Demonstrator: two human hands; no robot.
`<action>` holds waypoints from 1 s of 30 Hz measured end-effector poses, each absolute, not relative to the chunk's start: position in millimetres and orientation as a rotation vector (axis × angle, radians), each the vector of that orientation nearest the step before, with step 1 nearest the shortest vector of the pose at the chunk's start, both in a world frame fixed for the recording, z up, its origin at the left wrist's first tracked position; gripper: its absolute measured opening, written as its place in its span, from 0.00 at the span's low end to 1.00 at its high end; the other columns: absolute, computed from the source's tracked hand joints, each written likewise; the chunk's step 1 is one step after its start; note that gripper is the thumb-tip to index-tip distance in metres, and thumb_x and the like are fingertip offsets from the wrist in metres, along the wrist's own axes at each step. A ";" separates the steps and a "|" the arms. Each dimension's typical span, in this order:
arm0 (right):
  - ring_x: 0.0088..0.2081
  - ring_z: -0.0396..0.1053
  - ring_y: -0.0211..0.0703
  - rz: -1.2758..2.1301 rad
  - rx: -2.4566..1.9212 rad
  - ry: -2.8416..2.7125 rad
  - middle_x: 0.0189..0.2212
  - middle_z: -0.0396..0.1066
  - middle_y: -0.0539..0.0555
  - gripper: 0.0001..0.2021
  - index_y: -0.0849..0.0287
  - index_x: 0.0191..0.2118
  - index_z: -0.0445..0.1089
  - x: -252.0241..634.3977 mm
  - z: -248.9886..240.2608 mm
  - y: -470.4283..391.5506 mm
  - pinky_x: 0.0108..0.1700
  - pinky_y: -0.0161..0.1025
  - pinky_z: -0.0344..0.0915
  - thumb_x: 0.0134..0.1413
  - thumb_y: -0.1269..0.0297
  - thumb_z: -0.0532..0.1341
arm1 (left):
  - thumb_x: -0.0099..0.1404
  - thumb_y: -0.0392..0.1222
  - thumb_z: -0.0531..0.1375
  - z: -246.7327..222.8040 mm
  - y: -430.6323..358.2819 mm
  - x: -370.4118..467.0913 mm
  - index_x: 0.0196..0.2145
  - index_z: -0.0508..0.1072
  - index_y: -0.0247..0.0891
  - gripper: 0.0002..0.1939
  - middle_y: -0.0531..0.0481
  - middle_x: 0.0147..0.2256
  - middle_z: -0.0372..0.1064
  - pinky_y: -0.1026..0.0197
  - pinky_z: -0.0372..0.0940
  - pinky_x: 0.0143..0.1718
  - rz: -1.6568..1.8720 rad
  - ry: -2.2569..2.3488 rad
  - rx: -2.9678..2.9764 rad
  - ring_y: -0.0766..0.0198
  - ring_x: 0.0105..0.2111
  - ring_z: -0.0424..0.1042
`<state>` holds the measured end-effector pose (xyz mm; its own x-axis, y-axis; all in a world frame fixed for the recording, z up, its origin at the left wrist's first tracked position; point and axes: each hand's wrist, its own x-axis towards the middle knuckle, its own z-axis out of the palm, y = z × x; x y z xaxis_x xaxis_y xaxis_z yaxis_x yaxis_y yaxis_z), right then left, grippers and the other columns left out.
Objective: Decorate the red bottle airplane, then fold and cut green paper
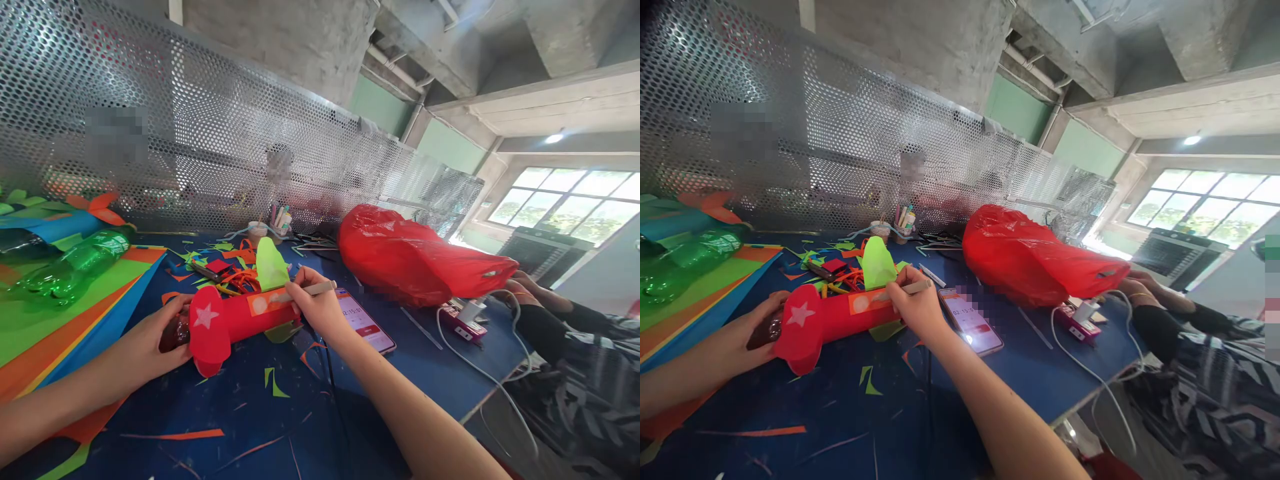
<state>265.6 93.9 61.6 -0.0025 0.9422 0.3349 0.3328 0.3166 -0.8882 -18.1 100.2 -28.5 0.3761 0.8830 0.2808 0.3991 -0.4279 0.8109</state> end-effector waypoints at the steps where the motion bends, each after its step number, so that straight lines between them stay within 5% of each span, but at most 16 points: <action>1: 0.15 0.54 0.33 0.742 -1.206 -1.544 0.10 0.60 0.41 0.08 0.53 0.21 0.57 265.7 61.5 94.0 0.20 0.32 0.49 0.43 0.62 0.58 | 0.63 0.51 0.59 -30.2 100.8 -19.1 0.58 0.61 0.42 0.28 0.40 0.54 0.71 0.51 0.70 0.50 0.955 1.107 1.997 0.52 0.50 0.75; 6: 0.15 0.55 0.34 0.746 -1.196 -1.552 0.10 0.60 0.42 0.07 0.53 0.21 0.57 266.0 62.0 92.6 0.20 0.32 0.50 0.43 0.62 0.58 | 0.62 0.54 0.60 -37.1 102.4 -22.4 0.61 0.57 0.42 0.34 0.37 0.57 0.69 0.49 0.68 0.53 0.940 1.188 1.970 0.48 0.53 0.73; 30: 0.15 0.54 0.34 0.710 -1.220 -1.559 0.11 0.59 0.42 0.07 0.53 0.21 0.56 266.4 62.8 93.0 0.20 0.32 0.49 0.42 0.63 0.57 | 0.62 0.54 0.59 -26.1 92.8 -11.2 0.59 0.61 0.42 0.30 0.38 0.56 0.71 0.47 0.69 0.52 1.017 1.187 1.946 0.47 0.52 0.74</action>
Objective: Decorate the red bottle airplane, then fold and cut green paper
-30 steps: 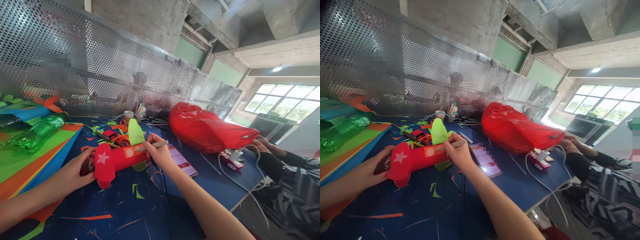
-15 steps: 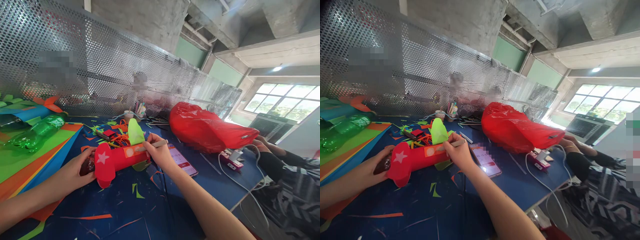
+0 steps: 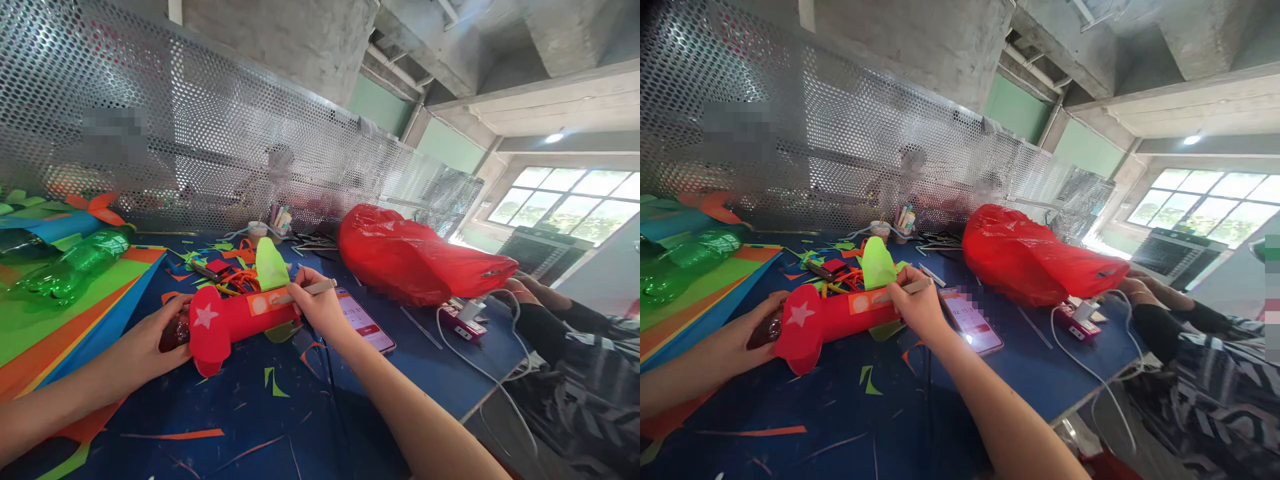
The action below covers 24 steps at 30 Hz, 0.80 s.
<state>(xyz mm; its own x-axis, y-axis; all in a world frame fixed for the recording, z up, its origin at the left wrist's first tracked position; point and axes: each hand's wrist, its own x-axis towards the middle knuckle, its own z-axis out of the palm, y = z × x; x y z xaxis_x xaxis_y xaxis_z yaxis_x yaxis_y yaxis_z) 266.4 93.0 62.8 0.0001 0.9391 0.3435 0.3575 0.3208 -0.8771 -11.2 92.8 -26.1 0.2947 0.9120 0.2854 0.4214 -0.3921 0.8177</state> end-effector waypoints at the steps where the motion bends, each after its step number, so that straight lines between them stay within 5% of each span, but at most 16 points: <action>1: 0.15 0.54 0.34 0.702 -1.222 -1.560 0.10 0.59 0.42 0.07 0.53 0.21 0.56 266.3 63.1 92.9 0.20 0.32 0.49 0.42 0.63 0.57 | 0.62 0.54 0.60 -26.6 92.6 -11.0 0.59 0.60 0.42 0.31 0.38 0.56 0.70 0.47 0.69 0.52 1.013 1.189 1.939 0.46 0.52 0.74; 24: 0.16 0.54 0.34 0.681 -1.230 -1.567 0.12 0.57 0.42 0.06 0.53 0.21 0.56 268.4 62.0 94.8 0.20 0.33 0.48 0.42 0.64 0.56 | 0.62 0.53 0.59 -24.9 98.1 -19.2 0.61 0.60 0.40 0.32 0.36 0.59 0.69 0.49 0.68 0.53 0.905 1.196 2.013 0.47 0.53 0.73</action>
